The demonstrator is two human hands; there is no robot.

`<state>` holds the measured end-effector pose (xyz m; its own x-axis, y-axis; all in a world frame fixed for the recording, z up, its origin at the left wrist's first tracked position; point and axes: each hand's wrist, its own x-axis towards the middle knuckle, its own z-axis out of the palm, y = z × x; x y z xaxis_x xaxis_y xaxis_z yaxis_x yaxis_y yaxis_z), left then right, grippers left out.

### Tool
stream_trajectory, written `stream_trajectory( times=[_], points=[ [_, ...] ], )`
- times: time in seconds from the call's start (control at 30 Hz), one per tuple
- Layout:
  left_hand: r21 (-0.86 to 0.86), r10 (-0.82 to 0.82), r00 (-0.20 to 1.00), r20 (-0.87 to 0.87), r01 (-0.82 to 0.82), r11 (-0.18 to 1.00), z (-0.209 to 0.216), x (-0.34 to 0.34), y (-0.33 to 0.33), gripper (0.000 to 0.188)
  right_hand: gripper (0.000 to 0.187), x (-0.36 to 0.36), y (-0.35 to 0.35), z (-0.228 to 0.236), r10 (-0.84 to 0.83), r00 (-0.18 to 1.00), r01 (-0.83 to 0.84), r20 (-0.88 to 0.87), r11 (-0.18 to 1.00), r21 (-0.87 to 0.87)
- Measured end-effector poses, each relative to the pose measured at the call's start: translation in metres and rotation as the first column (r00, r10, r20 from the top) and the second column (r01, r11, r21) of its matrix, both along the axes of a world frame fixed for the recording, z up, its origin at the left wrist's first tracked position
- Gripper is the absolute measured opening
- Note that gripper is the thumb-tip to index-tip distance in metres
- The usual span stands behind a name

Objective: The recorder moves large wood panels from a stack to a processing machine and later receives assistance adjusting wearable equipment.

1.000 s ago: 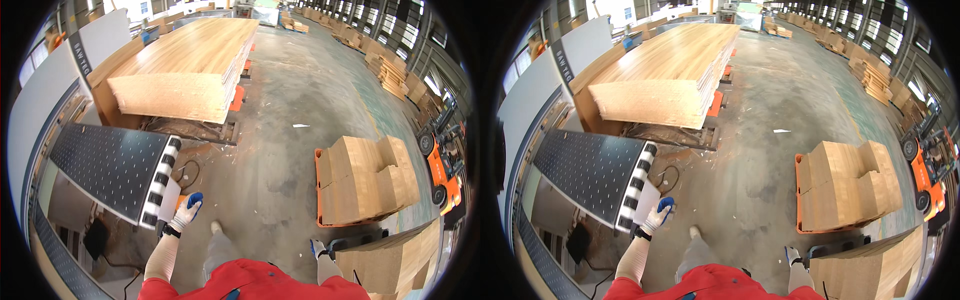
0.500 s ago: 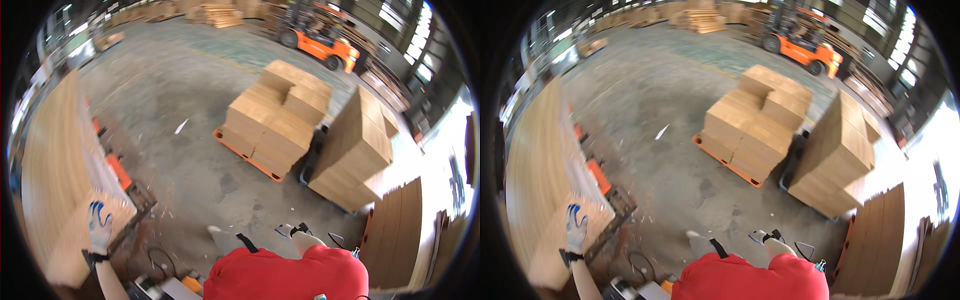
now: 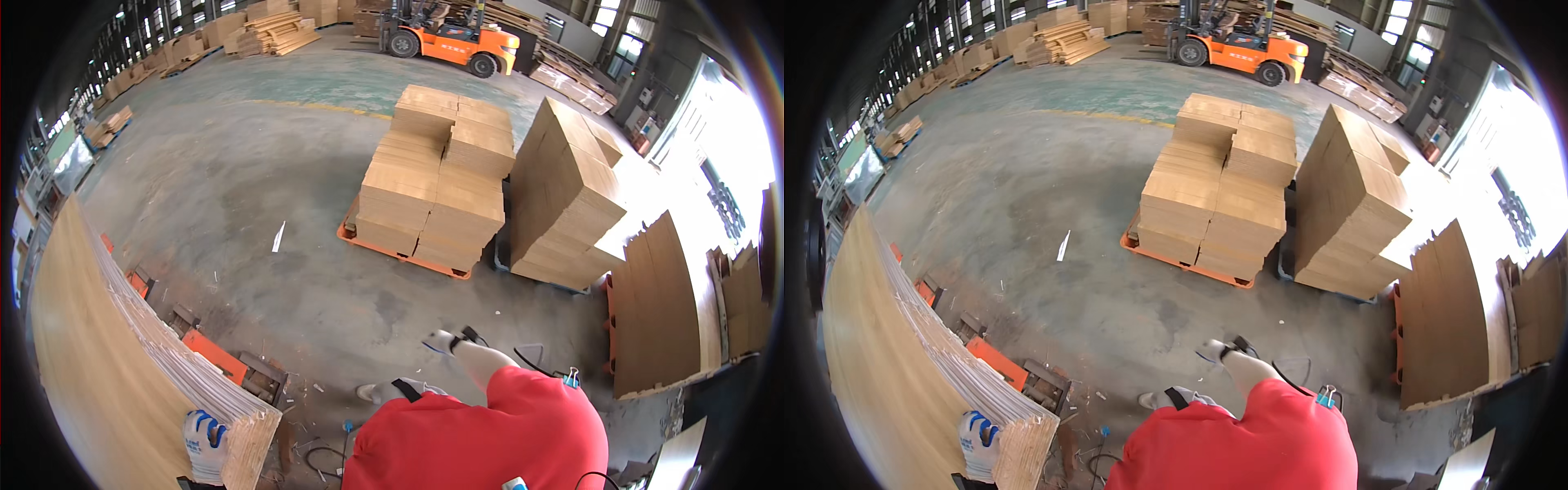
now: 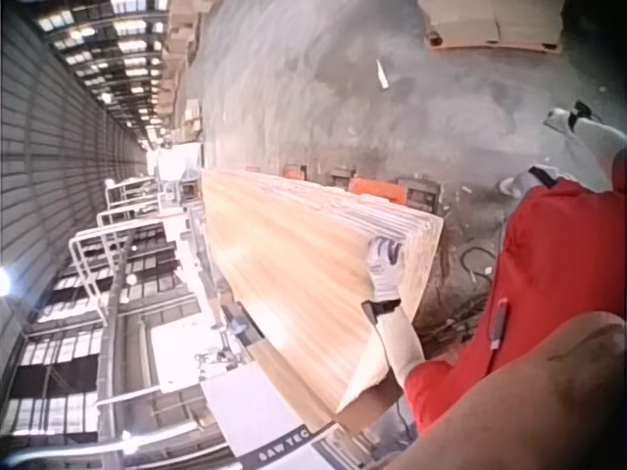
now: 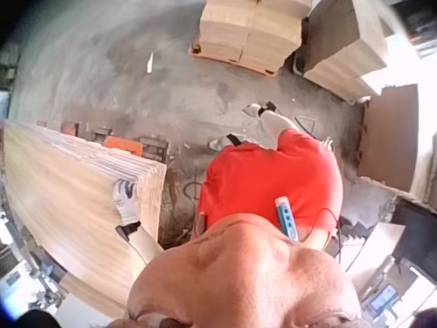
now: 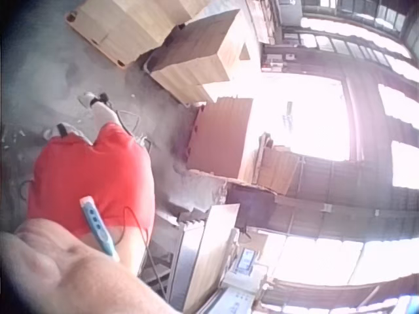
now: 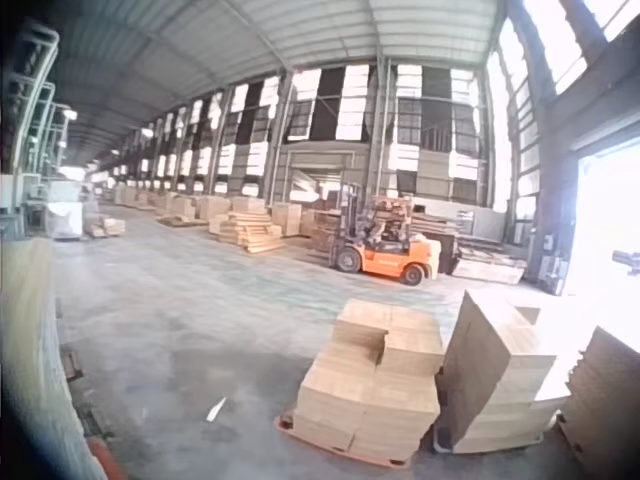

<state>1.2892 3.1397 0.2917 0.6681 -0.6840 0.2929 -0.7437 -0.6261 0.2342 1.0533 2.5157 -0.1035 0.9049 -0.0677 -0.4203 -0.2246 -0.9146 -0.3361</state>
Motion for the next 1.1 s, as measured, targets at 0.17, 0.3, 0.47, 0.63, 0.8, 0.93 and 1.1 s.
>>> stream_trajectory(
  times=[0.17,0.3,0.47,0.63,0.8,0.93,1.1],
  points=[
    [0.035,-0.248,0.969,0.004,0.248,0.968,0.007,0.044,-0.01,0.025,0.042,0.148,0.083,0.098,-0.474,0.873,0.487,-0.117,0.861,0.144],
    [-0.123,-0.243,0.969,0.044,0.246,0.961,-0.013,0.043,0.005,0.016,0.04,0.214,0.209,0.151,-0.048,0.976,0.087,-0.21,0.98,0.177],
    [-0.013,-0.182,0.983,0.022,0.182,0.983,0.006,0.025,0.031,0.014,0.045,0.215,0.334,0.267,0.247,0.902,-0.079,-0.354,0.901,0.427],
    [-0.37,-0.026,0.988,-0.151,-0.032,0.929,0.011,-0.057,0.106,0.021,0.046,0.183,0.437,0.235,0.529,0.813,0.114,-0.243,0.265,0.957],
    [-0.505,-0.091,0.594,-0.799,-0.746,-0.435,-0.066,-0.164,0.093,0.046,0.051,0.2,0.537,0.26,0.658,0.622,0.537,-0.426,0.038,0.843],
    [-0.286,-0.398,0.529,-0.75,-0.802,-0.525,-0.108,-0.137,0.08,0.059,0.048,0.204,0.566,0.286,0.504,0.767,0.317,-0.398,0.241,0.917],
    [-0.588,-0.036,0.704,-0.709,-0.619,-0.521,-0.139,-0.098,0.075,0.033,0.04,0.204,0.572,0.289,0.432,0.894,0.106,-0.123,0.064,0.992]
  ],
)
